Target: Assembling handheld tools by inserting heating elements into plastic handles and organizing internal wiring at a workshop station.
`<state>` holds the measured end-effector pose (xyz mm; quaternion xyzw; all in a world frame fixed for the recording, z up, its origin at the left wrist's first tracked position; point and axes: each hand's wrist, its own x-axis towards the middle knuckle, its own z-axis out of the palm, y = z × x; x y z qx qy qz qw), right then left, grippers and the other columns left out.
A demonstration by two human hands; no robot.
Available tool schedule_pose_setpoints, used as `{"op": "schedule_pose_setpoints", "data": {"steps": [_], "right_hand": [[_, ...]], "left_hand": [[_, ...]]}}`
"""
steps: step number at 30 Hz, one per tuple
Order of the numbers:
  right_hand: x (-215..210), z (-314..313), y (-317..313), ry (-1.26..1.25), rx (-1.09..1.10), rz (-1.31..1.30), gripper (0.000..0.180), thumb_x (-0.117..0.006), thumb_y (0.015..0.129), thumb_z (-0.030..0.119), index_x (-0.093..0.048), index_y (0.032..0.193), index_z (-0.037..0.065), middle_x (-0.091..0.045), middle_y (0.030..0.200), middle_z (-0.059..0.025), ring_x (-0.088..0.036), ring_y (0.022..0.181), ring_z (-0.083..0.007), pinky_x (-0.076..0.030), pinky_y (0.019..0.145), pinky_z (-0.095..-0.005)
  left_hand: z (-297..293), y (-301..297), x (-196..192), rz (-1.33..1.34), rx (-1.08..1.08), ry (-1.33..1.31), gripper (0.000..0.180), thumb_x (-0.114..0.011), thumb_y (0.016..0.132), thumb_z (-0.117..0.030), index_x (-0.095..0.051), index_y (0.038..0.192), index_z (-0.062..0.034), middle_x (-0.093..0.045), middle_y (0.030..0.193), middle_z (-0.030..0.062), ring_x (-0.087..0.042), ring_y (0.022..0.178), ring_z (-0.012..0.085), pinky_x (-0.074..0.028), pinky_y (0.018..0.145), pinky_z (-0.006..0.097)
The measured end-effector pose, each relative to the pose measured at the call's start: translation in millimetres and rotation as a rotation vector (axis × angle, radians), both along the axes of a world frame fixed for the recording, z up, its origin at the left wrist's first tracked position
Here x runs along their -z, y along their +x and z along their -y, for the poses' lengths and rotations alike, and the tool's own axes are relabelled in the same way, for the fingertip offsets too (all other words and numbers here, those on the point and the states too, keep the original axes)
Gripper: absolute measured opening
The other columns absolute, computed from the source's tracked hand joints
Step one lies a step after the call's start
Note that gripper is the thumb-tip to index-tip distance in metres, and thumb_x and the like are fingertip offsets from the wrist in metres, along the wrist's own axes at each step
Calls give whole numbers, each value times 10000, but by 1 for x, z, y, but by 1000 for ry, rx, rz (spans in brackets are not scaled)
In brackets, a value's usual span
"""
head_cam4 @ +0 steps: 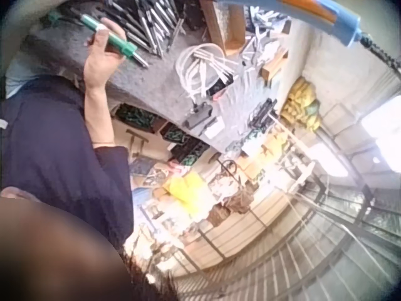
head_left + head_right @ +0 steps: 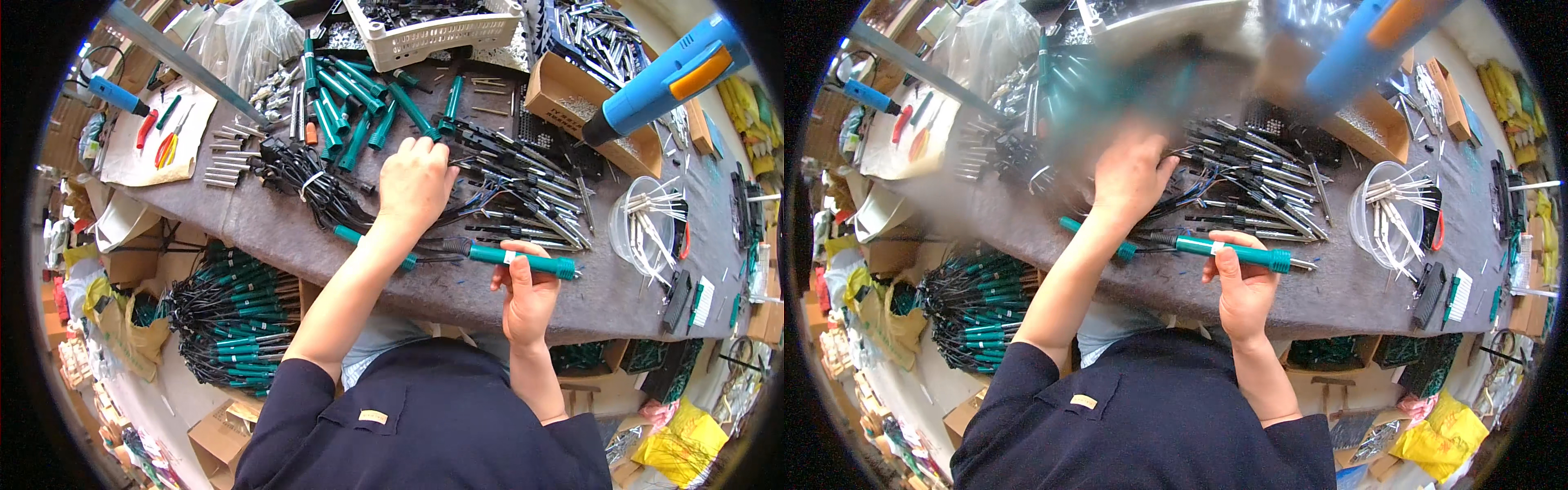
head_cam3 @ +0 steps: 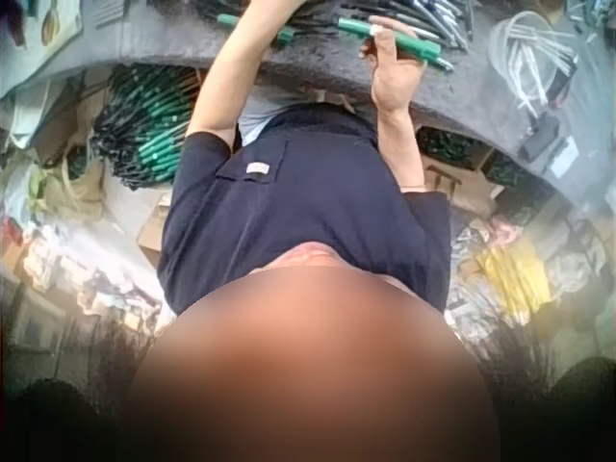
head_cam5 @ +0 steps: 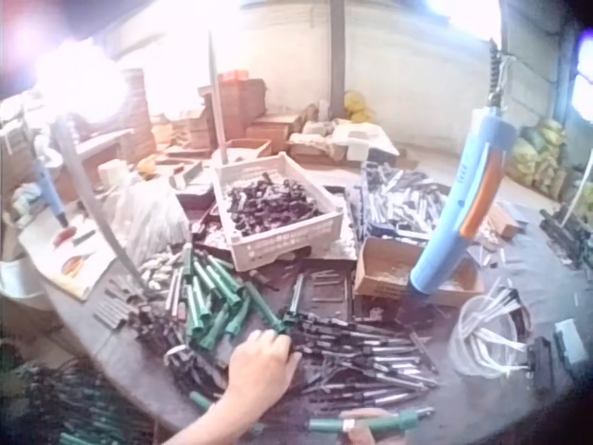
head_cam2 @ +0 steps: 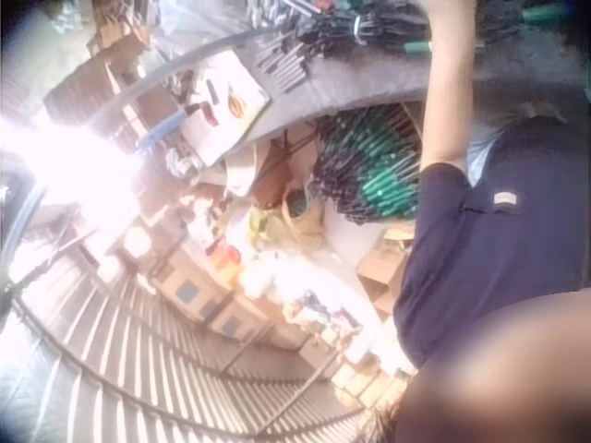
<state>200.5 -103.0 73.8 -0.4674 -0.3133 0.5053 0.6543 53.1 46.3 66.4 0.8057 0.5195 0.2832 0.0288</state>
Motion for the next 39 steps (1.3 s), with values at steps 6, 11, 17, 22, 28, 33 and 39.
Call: {"op": "schedule_pose_setpoints", "data": {"steps": [6,11,17,22,28,33,39], "right_hand": [[-3,-7,25,15,155,-35,306,-610,967,196,-595,1168,-35,-666,1034,-117,-674,826,-185,-570,744,-304],[-7,-6,41,57,188,-110,265,-572,975,175,-593,1133,-37,-667,1043,-159,-694,867,-215,-595,761,-307],[-9,-2,37,76,203,-126,218,-529,968,130,-591,1079,-47,-664,1029,-181,-699,859,-233,-618,755,-332],[-11,-1,35,55,175,-119,217,-537,959,122,-589,1078,-53,-664,1009,-178,-701,834,-230,-619,748,-336],[-10,-9,37,50,171,-86,203,-539,954,107,-589,1071,-50,-666,1003,-175,-696,818,-221,-616,746,-336],[-15,-14,30,-14,99,-14,185,-539,948,123,-599,1066,-8,-654,1002,-134,-675,893,-221,-603,738,-337],[15,-2,49,20,108,174,259,-571,970,275,-569,1101,51,-602,1044,-87,-615,875,-162,-527,750,-267]], "left_hand": [[1,-4,1,209,-6,-42,107,-685,826,-160,-643,822,-61,-646,744,81,-640,745,241,-506,647,365],[48,-6,-38,639,286,-395,84,-687,877,-71,-678,894,11,-641,736,64,-562,668,84,-454,616,241],[68,-15,-42,643,342,-450,63,-714,835,-32,-683,866,13,-653,731,64,-575,644,102,-454,580,250],[70,-17,-50,591,365,-483,53,-717,827,-31,-687,857,2,-656,734,65,-598,653,117,-463,593,260],[64,-17,-51,584,382,-506,62,-722,817,-39,-688,852,0,-660,744,86,-611,659,151,-470,605,278],[60,-33,-57,503,407,-514,76,-714,818,-63,-688,857,-4,-675,771,122,-656,694,227,-504,630,324],[63,-38,-45,546,561,-621,156,-699,809,-149,-698,886,-14,-682,815,166,-677,787,306,-524,710,397]]}}
